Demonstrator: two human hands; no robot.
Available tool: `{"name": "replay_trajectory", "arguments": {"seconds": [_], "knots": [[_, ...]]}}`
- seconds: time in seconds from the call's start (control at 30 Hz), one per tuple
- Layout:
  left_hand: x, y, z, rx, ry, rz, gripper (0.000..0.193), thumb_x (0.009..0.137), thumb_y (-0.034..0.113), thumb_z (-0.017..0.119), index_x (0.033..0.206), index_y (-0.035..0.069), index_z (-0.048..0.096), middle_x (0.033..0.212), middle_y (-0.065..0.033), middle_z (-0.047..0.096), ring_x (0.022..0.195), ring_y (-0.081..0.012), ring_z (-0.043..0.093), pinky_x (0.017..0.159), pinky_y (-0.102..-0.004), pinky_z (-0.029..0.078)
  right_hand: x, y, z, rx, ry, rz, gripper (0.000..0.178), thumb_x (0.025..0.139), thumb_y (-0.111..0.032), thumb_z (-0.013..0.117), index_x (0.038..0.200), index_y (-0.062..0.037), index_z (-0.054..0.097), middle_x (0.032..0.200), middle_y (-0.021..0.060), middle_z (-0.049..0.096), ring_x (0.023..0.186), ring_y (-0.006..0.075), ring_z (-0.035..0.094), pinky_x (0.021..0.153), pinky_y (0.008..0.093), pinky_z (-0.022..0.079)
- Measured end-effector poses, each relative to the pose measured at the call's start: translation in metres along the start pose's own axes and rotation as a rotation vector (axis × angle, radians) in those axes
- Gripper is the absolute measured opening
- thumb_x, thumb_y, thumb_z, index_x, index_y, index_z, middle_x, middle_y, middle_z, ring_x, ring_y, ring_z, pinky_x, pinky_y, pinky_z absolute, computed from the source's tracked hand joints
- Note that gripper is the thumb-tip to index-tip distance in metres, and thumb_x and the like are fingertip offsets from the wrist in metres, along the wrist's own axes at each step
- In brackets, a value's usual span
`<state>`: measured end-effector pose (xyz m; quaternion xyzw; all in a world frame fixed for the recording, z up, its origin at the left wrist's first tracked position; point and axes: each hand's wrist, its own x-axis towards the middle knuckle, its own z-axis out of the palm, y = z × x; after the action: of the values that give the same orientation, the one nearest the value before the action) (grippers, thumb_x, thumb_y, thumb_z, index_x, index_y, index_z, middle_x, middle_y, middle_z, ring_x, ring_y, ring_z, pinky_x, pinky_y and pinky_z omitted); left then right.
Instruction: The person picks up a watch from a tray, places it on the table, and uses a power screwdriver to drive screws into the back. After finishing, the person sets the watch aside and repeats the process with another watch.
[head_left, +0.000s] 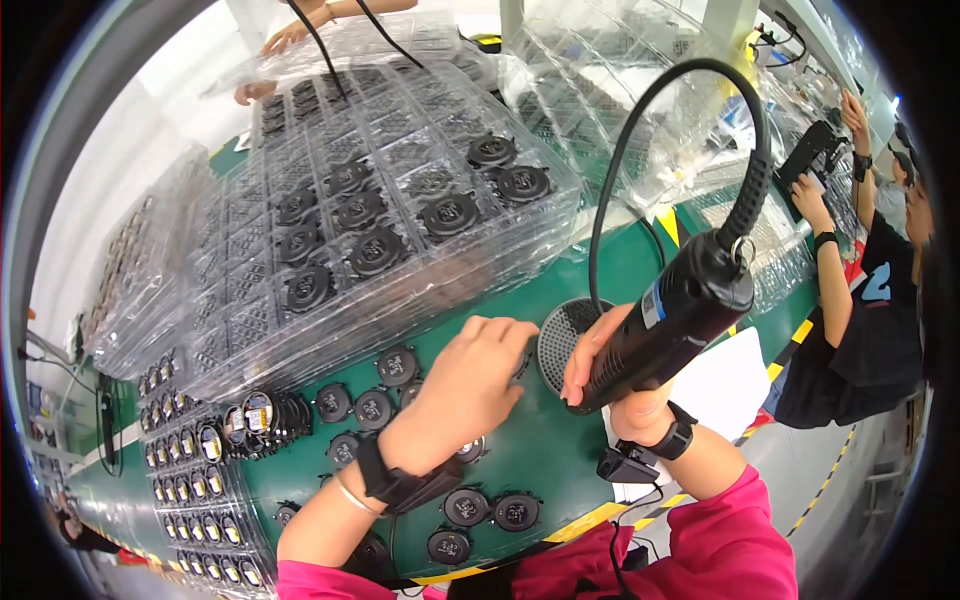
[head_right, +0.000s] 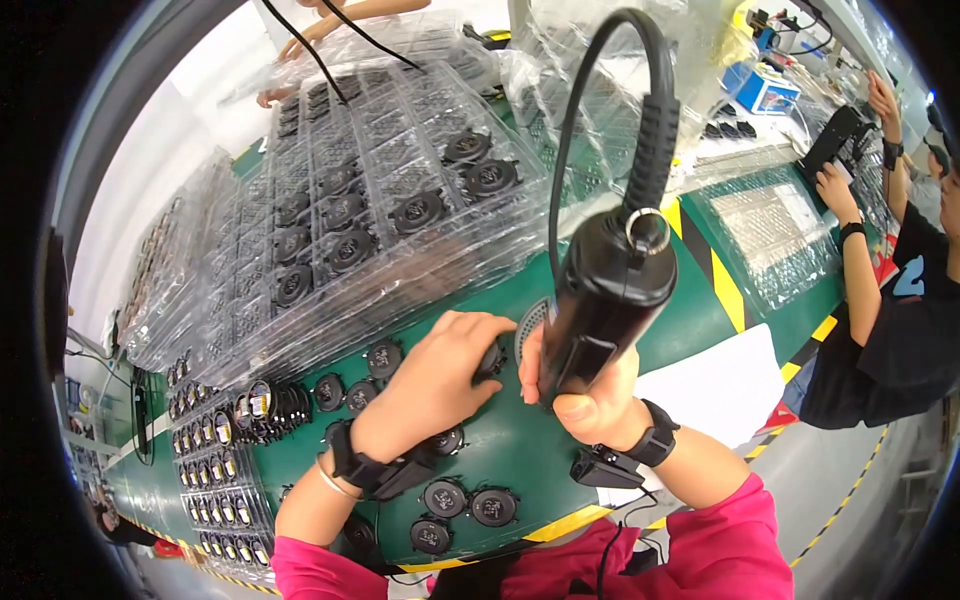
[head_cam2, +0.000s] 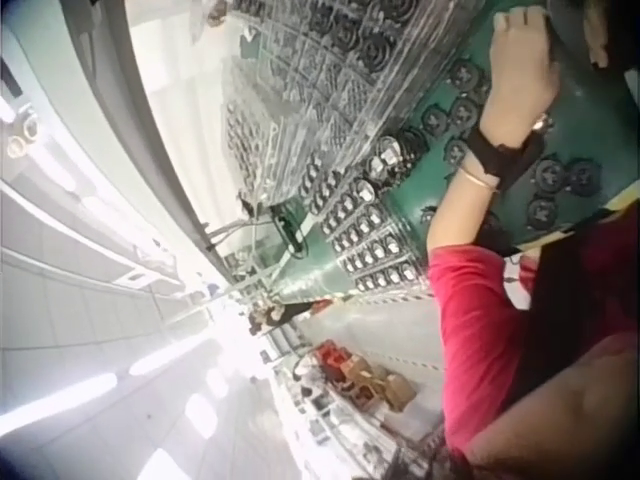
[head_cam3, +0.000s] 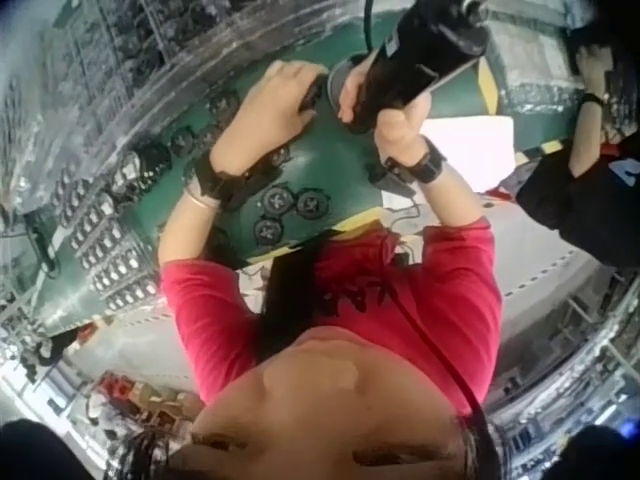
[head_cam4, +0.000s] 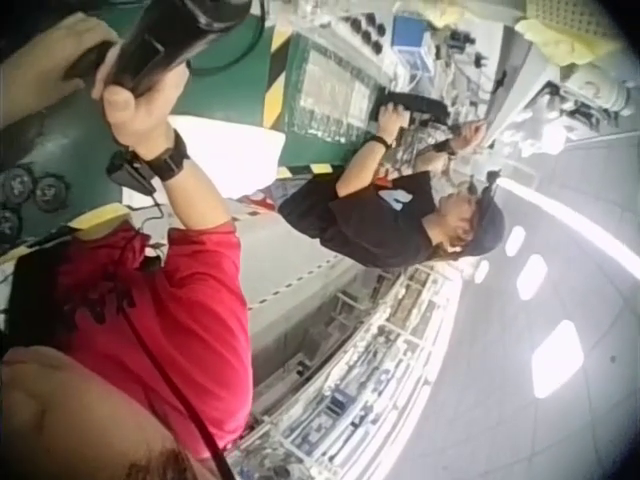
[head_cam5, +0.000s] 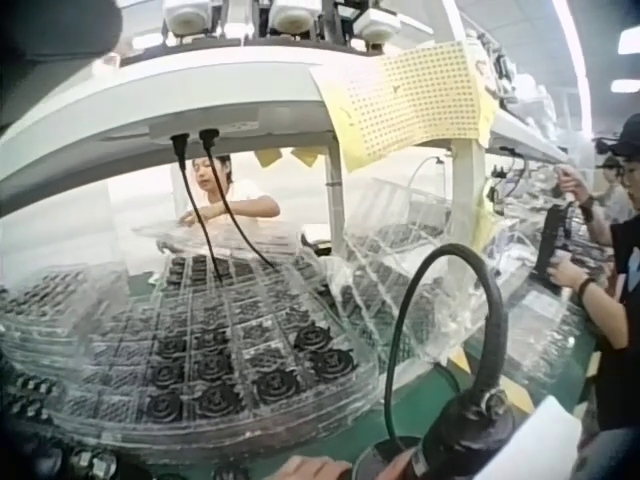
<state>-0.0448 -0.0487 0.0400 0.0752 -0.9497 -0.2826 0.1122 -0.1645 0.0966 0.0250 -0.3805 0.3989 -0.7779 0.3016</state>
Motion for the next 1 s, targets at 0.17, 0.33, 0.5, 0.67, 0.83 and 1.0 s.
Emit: {"name": "replay_trajectory", "arguments": {"seconds": [0.17,0.33,0.5,0.67,0.83,1.0], "knots": [[0.006,0.001,0.005,0.071,-0.101,-0.060,0.051,0.067,0.000,0.074,0.116,0.001,0.058,0.109,-0.0156,0.062,0.107,-0.0345,0.056,0.093,-0.0390,0.047,-0.003,0.001,-0.002,0.027,0.015,0.022,0.080,0.061,-0.062,0.084,0.104,-0.0054,0.046,0.074,0.0108,0.058,0.058,0.0231,0.062,0.054,0.0353,0.054],[0.007,0.005,-0.020,-0.046,-0.058,0.012,0.043,0.068,0.001,0.075,0.109,0.002,0.063,0.104,-0.0155,0.065,0.102,-0.0345,0.060,0.090,-0.0403,0.049,-0.001,-0.002,0.002,0.029,0.032,0.015,0.081,0.062,-0.062,0.084,0.104,-0.0045,0.046,0.074,0.0106,0.059,0.059,0.0230,0.063,0.055,0.0345,0.054],[0.038,0.033,-0.087,-0.242,0.229,0.074,0.033,0.069,0.004,0.078,0.100,0.003,0.068,0.100,-0.0084,0.070,0.085,-0.0184,0.066,0.076,-0.0322,0.052,-0.001,0.000,-0.002,-0.001,0.054,0.004,0.081,0.063,-0.062,0.083,0.104,-0.0030,0.046,0.074,0.0102,0.058,0.060,0.0223,0.063,0.055,0.0339,0.054],[0.090,-0.014,-0.121,-0.086,0.361,-0.031,0.029,0.072,0.008,0.077,0.099,-0.001,0.070,0.087,-0.0154,0.069,0.080,-0.0238,0.067,0.074,-0.0332,0.052,-0.001,0.000,-0.003,-0.050,-0.017,-0.019,0.081,0.067,-0.063,0.080,0.105,-0.0013,0.045,0.074,0.0095,0.058,0.061,0.0205,0.063,0.056,0.0329,0.054],[0.114,-0.063,-0.130,0.121,0.316,0.019,0.031,0.073,0.010,0.078,0.102,0.000,0.070,0.098,-0.0149,0.071,0.093,-0.0269,0.067,0.087,-0.0354,0.049,-0.001,-0.001,-0.004,-0.095,-0.038,-0.016,0.080,0.070,-0.064,0.078,0.106,-0.0007,0.044,0.075,0.0093,0.058,0.061,0.0193,0.062,0.057,0.0318,0.054],[0.133,-0.083,-0.150,0.181,0.224,-0.176,0.032,0.074,0.010,0.078,0.104,0.001,0.070,0.103,-0.0131,0.071,0.098,-0.0249,0.065,0.090,-0.0345,0.048,-0.001,0.003,-0.008,-0.147,-0.106,-0.058,0.078,0.072,-0.062,0.078,0.107,-0.0006,0.044,0.076,0.0094,0.058,0.062,0.0185,0.061,0.057,0.0315,0.053]]}}
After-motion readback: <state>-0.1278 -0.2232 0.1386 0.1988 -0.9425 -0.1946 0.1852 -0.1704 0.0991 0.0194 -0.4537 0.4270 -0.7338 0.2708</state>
